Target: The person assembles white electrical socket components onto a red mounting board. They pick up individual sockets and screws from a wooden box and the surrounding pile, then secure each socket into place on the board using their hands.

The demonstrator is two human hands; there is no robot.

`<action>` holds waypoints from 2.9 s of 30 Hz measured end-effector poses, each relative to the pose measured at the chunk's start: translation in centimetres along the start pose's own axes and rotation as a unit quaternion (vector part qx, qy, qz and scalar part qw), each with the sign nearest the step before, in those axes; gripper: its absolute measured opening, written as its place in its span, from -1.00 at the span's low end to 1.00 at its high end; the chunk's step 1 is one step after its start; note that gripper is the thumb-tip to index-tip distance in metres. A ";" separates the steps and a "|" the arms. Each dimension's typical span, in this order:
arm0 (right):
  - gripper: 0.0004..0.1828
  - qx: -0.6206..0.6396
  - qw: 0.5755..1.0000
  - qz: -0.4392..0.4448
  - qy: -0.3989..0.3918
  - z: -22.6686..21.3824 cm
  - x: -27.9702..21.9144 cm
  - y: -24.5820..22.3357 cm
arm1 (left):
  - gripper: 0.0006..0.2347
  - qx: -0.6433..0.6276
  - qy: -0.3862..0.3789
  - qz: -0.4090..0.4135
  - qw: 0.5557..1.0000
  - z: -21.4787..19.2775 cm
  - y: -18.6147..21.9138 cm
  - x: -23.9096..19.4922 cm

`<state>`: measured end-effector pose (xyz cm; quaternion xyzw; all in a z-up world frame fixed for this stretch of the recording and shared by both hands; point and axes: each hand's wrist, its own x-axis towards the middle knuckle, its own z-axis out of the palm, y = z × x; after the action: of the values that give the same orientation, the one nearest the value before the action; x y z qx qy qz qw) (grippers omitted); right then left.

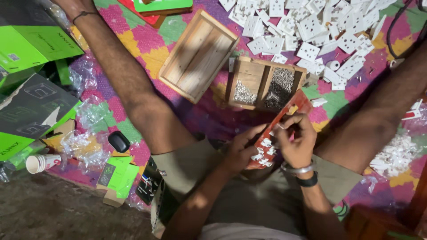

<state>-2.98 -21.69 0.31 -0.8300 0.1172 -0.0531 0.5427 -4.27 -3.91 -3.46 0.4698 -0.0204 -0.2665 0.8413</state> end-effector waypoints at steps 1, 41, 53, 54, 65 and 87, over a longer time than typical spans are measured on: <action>-0.82 0.014 1.000 0.010 0.013 -0.3 -0.2 0.0 | -0.44 0.054 0.009 0.012 0.998 0.3 0.3 -0.3; -0.79 -0.331 0.930 0.067 0.142 -8.9 9.1 14.5 | -0.44 -0.223 0.217 0.150 0.938 -14.9 7.1 2.4; -0.61 0.236 0.961 0.052 0.133 -8.6 6.1 10.6 | -0.41 -0.219 0.217 0.037 0.950 -10.5 6.5 4.5; -0.64 0.323 0.937 0.052 0.120 -9.0 5.6 9.2 | -0.41 -0.218 0.213 0.036 0.952 -9.6 6.7 4.9; -0.83 0.285 0.953 0.086 0.051 -5.2 1.7 1.2 | -0.42 -0.359 0.132 0.002 0.924 -5.6 0.2 5.8; -0.77 -0.083 0.991 -0.055 0.091 -1.5 1.4 0.2 | -0.37 -0.357 0.143 -0.040 0.922 -6.8 0.7 5.0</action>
<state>-2.03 -23.46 0.68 -0.8689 0.1243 -0.1477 0.4558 2.27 -0.71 -7.78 0.1720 0.2149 -0.2198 0.9359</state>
